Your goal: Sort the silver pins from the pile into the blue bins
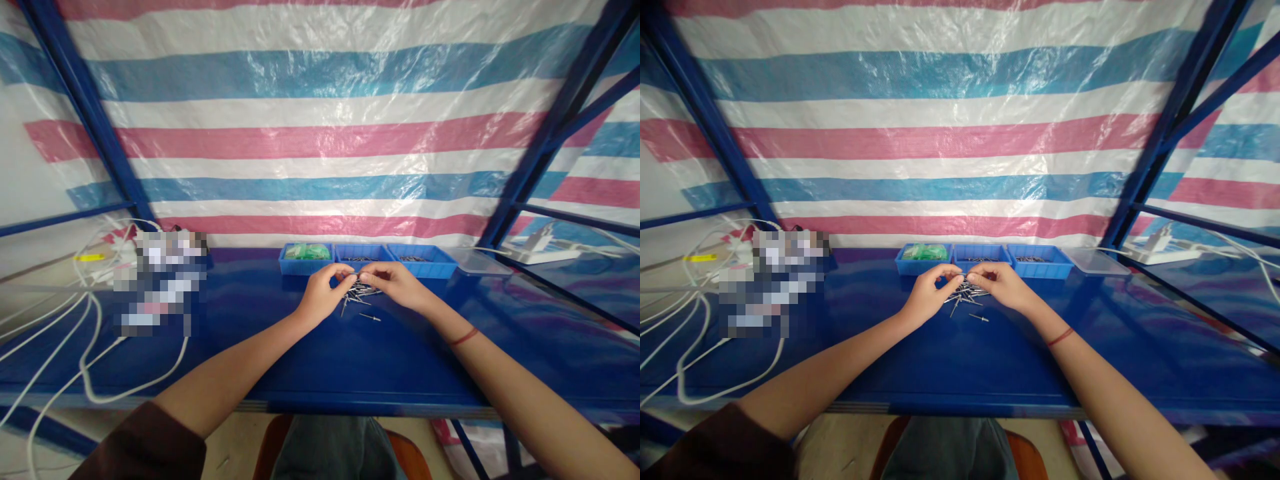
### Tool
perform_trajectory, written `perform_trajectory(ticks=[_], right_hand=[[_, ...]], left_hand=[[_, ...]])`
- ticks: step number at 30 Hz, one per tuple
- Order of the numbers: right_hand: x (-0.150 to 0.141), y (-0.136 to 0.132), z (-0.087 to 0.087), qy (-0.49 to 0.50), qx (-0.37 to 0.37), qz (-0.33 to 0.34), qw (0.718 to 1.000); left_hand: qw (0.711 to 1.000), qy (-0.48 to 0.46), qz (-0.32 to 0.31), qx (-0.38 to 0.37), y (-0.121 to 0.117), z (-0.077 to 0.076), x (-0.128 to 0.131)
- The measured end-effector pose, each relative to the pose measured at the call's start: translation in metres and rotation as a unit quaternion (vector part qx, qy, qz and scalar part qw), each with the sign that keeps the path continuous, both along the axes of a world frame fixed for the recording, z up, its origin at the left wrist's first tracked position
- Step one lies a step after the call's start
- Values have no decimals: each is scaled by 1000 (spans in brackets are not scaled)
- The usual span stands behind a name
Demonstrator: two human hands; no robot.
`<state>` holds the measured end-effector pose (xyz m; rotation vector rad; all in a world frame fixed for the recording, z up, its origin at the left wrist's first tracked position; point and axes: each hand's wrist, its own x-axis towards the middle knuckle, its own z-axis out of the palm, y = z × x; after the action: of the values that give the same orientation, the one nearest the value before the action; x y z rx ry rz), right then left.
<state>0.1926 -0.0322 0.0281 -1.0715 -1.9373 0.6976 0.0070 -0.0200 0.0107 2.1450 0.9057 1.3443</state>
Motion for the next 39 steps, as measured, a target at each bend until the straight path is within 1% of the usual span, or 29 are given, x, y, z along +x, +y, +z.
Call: perform_trajectory(ticks=[6,12,15,22,24,26,29,31,32,34,36,37,39], right_hand=[[-4,-4,3,19,-1,-11,1000],[-5,-3,2,42,-19,9,999],[-4,-2,1,54,-20,3,998],[-6,-4,6,82,40,-30,995],[-8,-8,9,62,69,-52,994],[-10,-13,12,14,118,-78,990],[-12,-19,16,-64,204,-89,973],[-9,-19,18,-95,249,-101,959],[-5,-17,18,-107,267,-120,950],[10,-10,17,-130,300,-184,927],[30,0,15,-155,322,-266,895],[42,5,13,-171,324,-310,877],[63,13,9,-218,300,-389,843]], left_hand=[[1000,-13,0,-9,-1,3,0],[1000,-27,0,7,0,3,-1],[999,-35,7,13,1,2,-1],[999,-43,12,7,1,3,-1],[999,-36,6,-8,3,2,-1],[999,-18,-8,-36,4,0,1],[997,26,-37,-69,5,-4,3],[996,51,-41,-62,5,-6,3],[996,63,-36,-48,5,-6,3],[994,105,-22,-2,5,-4,0],[983,177,-18,47,4,-1,-4],[973,220,-21,64,3,2,-6],[951,297,-27,79,0,6,-9]])
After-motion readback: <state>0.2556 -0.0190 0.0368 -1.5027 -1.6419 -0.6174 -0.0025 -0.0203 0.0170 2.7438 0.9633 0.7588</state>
